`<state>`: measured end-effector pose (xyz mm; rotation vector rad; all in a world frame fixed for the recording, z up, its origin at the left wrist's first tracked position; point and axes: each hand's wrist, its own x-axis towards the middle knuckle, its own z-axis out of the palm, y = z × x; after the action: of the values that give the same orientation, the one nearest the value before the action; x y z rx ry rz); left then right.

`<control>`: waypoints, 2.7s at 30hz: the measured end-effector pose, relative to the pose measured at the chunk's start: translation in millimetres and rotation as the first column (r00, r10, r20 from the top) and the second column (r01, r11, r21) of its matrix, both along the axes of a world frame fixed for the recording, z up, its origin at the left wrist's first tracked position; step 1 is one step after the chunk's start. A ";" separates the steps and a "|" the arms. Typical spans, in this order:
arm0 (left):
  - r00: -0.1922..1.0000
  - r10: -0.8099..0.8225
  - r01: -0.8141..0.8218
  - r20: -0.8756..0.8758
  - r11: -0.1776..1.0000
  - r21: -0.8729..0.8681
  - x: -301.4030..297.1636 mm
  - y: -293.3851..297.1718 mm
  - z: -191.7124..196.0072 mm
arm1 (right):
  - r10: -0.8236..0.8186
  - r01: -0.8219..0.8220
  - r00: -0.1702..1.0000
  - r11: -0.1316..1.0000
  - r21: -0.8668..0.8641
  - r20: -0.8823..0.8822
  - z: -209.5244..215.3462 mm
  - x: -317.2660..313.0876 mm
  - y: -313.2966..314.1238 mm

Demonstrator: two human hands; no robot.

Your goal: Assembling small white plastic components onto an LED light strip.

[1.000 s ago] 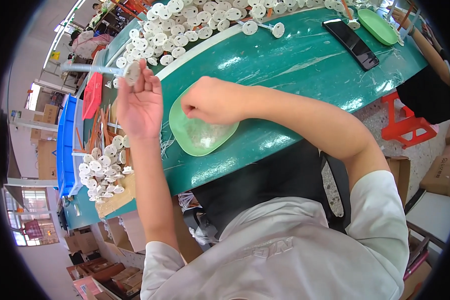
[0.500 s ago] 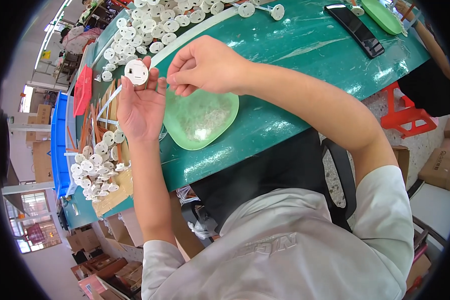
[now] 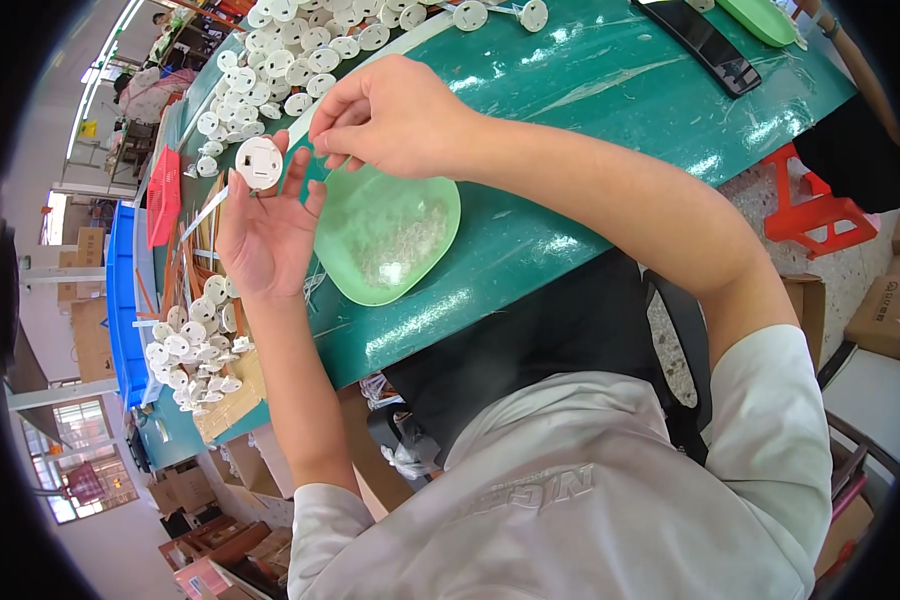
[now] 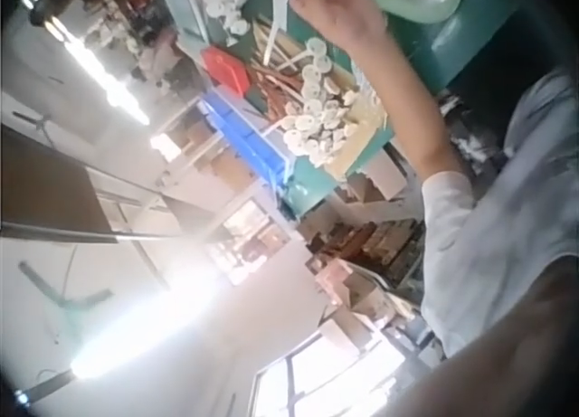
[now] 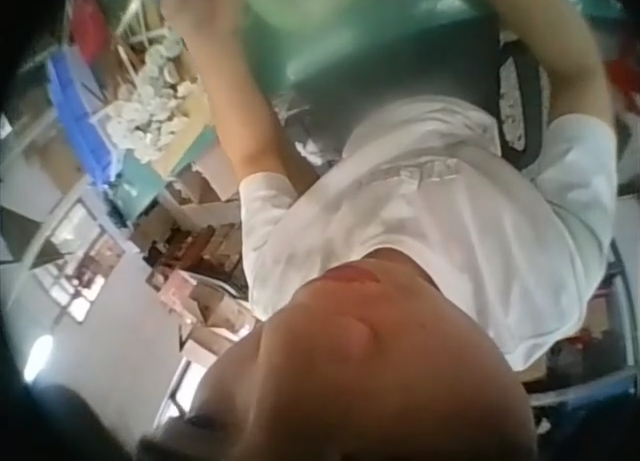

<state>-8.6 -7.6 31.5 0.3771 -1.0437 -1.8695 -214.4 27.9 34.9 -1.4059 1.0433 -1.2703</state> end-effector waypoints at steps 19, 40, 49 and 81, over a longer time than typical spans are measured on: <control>0.998 -0.033 0.027 0.061 0.996 0.082 -4.4 0.3 1.3 | 0.049 -0.056 0.995 0.995 -0.081 -0.081 -5.9 -0.1 -4.9; 0.948 -0.001 -0.017 0.318 0.998 0.053 2.5 -3.7 7.8 | -0.033 -0.151 0.881 0.926 -0.346 -0.472 -3.2 -3.5 -1.9; 0.884 -0.059 0.052 0.463 0.998 0.027 -0.8 1.8 11.2 | 0.011 0.037 0.976 0.976 -0.216 0.219 3.3 -8.9 -14.6; 1.000 0.029 -0.030 -0.010 0.994 -0.106 -7.5 3.4 -8.4 | -0.327 0.163 0.939 0.693 -0.702 -0.105 -6.5 8.0 5.7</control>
<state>-16.1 -4.2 23.1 0.3205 -1.1208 -1.7802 -206.5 33.6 28.5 -2.0616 0.9674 -1.8583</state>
